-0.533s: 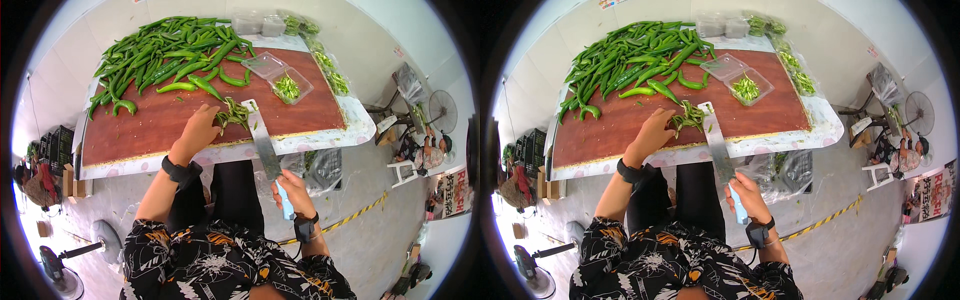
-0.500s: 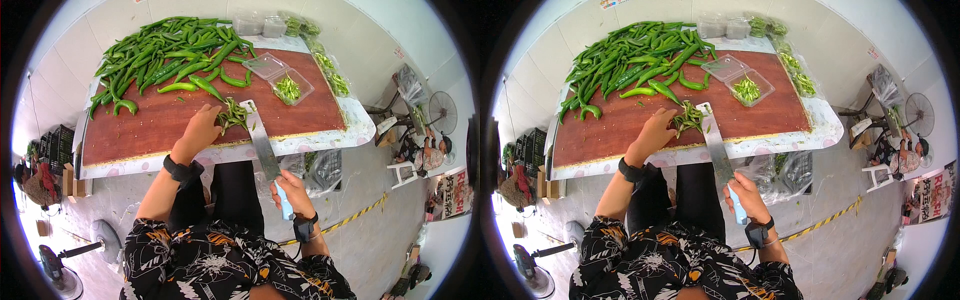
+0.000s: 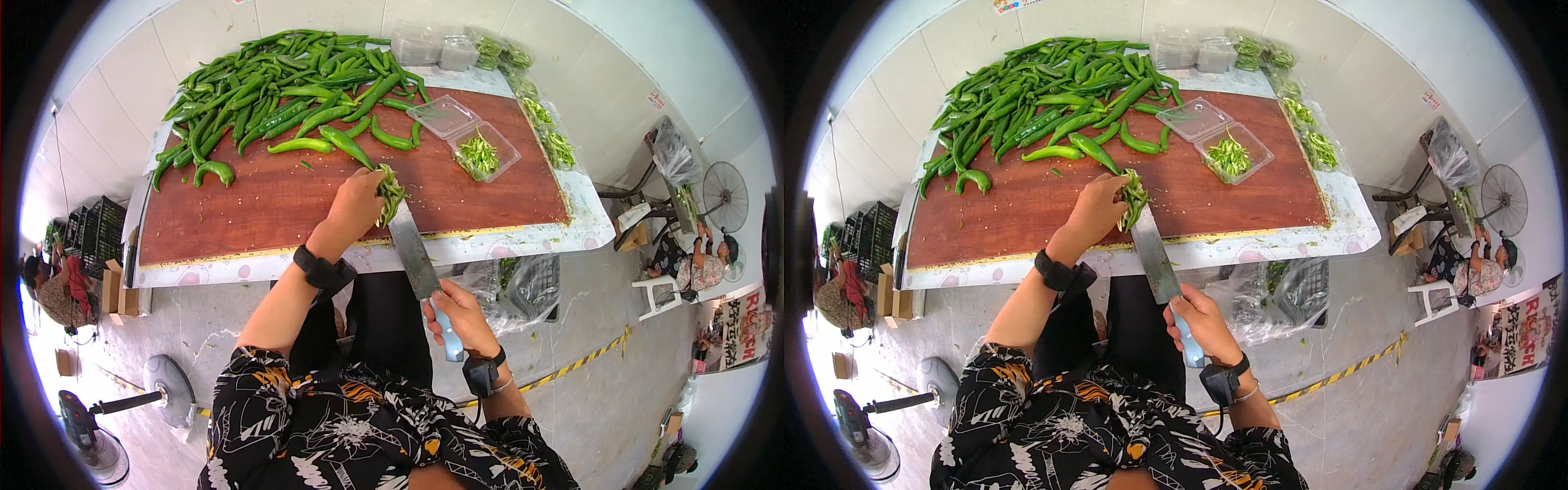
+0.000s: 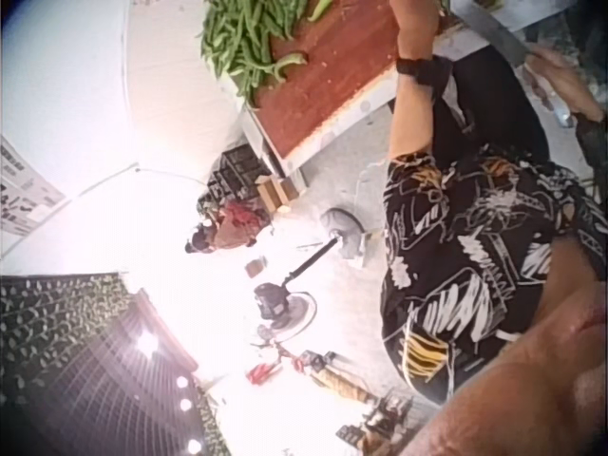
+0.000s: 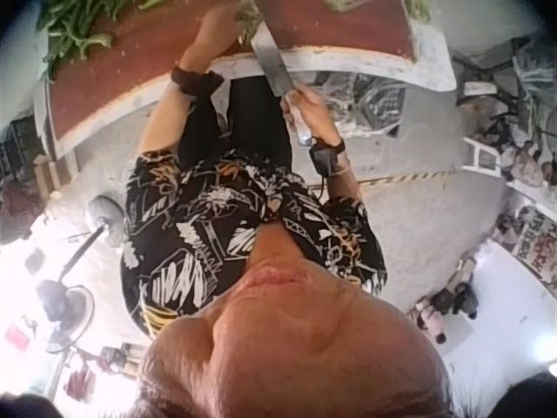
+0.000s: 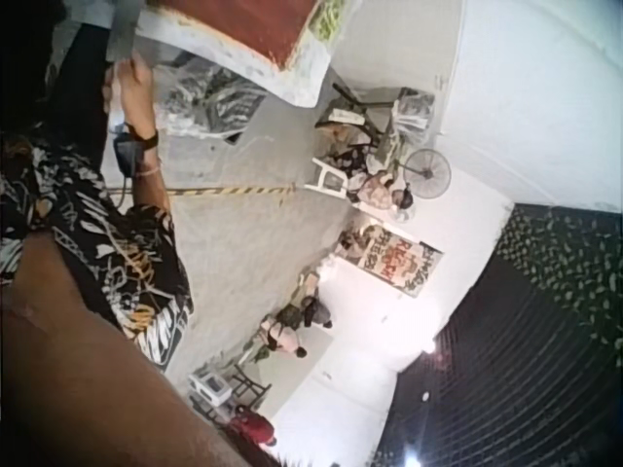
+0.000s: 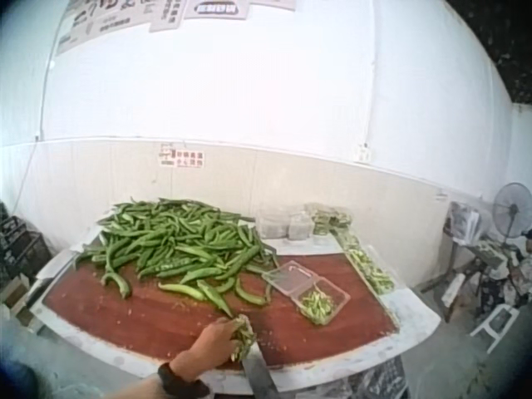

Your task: The person is slicing green chili peppers on a large wooden cutting board using a knife and placing them into a plastic container.

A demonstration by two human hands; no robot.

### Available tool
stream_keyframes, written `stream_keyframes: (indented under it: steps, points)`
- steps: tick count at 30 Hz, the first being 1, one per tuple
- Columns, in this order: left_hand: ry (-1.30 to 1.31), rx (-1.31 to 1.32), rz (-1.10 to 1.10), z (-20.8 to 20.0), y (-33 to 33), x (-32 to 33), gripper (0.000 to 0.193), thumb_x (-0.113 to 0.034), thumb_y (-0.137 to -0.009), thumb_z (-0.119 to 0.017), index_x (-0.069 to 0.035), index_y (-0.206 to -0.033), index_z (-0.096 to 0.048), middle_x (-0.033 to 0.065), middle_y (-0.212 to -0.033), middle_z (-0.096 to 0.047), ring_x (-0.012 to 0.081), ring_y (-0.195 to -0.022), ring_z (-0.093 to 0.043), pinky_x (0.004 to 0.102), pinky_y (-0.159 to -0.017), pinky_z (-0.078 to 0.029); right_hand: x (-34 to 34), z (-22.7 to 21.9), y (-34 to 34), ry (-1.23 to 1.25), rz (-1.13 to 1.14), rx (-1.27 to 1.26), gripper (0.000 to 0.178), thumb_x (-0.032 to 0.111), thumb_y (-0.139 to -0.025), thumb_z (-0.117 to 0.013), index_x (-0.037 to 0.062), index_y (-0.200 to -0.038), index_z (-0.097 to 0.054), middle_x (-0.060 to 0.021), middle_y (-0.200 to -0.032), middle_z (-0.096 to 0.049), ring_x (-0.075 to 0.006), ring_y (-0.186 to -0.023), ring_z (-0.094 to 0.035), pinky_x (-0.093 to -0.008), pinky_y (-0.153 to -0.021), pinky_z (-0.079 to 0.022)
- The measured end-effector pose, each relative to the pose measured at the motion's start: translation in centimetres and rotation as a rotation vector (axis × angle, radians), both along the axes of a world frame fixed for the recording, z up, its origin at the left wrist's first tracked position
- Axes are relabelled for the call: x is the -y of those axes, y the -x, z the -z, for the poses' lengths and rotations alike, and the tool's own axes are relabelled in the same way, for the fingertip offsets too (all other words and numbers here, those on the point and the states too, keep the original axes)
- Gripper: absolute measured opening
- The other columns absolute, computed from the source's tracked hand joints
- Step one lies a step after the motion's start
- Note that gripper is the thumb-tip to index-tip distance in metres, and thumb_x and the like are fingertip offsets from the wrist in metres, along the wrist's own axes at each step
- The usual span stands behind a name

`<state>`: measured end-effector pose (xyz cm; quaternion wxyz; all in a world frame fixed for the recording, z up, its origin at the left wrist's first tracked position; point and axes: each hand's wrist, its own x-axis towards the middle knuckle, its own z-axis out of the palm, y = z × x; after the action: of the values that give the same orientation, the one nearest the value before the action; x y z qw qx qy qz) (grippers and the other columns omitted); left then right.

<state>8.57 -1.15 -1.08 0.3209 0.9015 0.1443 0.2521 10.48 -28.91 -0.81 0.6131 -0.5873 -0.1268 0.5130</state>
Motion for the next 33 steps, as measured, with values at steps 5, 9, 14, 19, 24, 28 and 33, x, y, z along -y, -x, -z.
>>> stream_keyframes:
  steps: [5,9,14,19,24,28,33]
  points:
    - [0.023,0.012,0.014,-0.4,-0.5,0.6,0.036,-0.004,-0.079,-0.059,-0.002,-0.115,-0.063,0.0226,-0.101,-0.064,0.0415,-0.095,-0.062,0.0445,-0.083,-0.05,0.3,0.1,0.0,-0.034,0.045,-0.062,0.024,0.02,-0.1,-0.049,0.0064,-0.119,-0.051,-0.0031,-0.078,-0.056,-0.009,-0.055,-0.053,-0.0238,-0.041,-0.044]
    - [0.063,0.162,0.042,-1.0,-0.2,0.4,0.033,0.001,-0.086,-0.053,-0.002,-0.116,-0.063,0.0221,-0.103,-0.066,0.0397,-0.098,-0.063,0.041,-0.083,-0.05,0.5,0.0,-0.2,-0.08,0.074,-0.128,0.024,0.02,-0.1,-0.048,0.0065,-0.12,-0.049,-0.0044,-0.077,-0.054,-0.0099,-0.054,-0.05,-0.0245,-0.04,-0.042]
    - [0.034,0.218,0.001,-1.9,0.1,-0.4,0.035,0.005,-0.086,-0.048,0.0,-0.117,-0.063,0.0211,-0.105,-0.066,0.0381,-0.097,-0.063,0.0384,-0.083,-0.05,1.1,0.2,-1.6,-0.221,0.109,-0.28,0.031,0.02,-0.1,-0.049,0.0053,-0.127,-0.045,-0.0065,-0.079,-0.055,-0.012,-0.055,-0.053,-0.0275,-0.041,-0.044]
    - [-0.075,0.091,-0.004,-1.8,-0.2,-1.5,0.043,0.007,-0.081,-0.046,-0.002,-0.12,-0.062,0.0199,-0.115,-0.063,0.0375,-0.106,-0.058,0.0414,-0.094,-0.046,0.9,-0.6,-3.6,-0.327,0.212,-0.258,0.033,0.023,-0.101,-0.049,0.004,-0.126,-0.038,-0.0089,-0.079,-0.053,-0.0135,-0.055,-0.051,-0.0275,-0.04,-0.043]
    - [-0.128,-0.014,0.044,-1.2,-1.9,-0.8,0.046,0.008,-0.079,-0.046,-0.003,-0.121,-0.061,0.0171,-0.124,-0.059,0.0374,-0.115,-0.051,0.0425,-0.1,-0.042,0.6,-0.4,-6.2,-0.695,0.276,-0.541,0.03,0.023,-0.104,-0.039,0.0009,-0.123,-0.046,-0.0045,-0.081,-0.045,-0.0082,-0.058,-0.045,-0.0236,-0.04,-0.04]
    - [-0.192,-0.086,0.061,-0.3,-2.6,-1.0,0.047,0.008,-0.077,-0.046,-0.003,-0.12,-0.061,0.0163,-0.125,-0.058,0.0383,-0.115,-0.05,0.0416,-0.099,-0.043,-0.9,-0.1,-6.9,-1.056,0.242,-0.966,0.032,0.021,-0.105,-0.037,-0.0064,-0.122,-0.042,-0.0057,-0.083,-0.044,-0.0098,-0.061,-0.047,-0.0228,-0.043,-0.042]
    - [-0.215,-0.14,0.076,-0.3,-2.4,-1.2,0.042,0.008,-0.076,-0.047,-0.001,-0.113,-0.064,0.0157,-0.117,-0.061,0.0377,-0.112,-0.053,0.0422,-0.097,-0.044,-1.1,0.6,-6.8,-1.098,0.182,-1.018,0.032,0.02,-0.105,-0.038,-0.0056,-0.123,-0.044,-0.004,-0.084,-0.043,-0.0081,-0.062,-0.044,-0.0231,-0.045,-0.041]
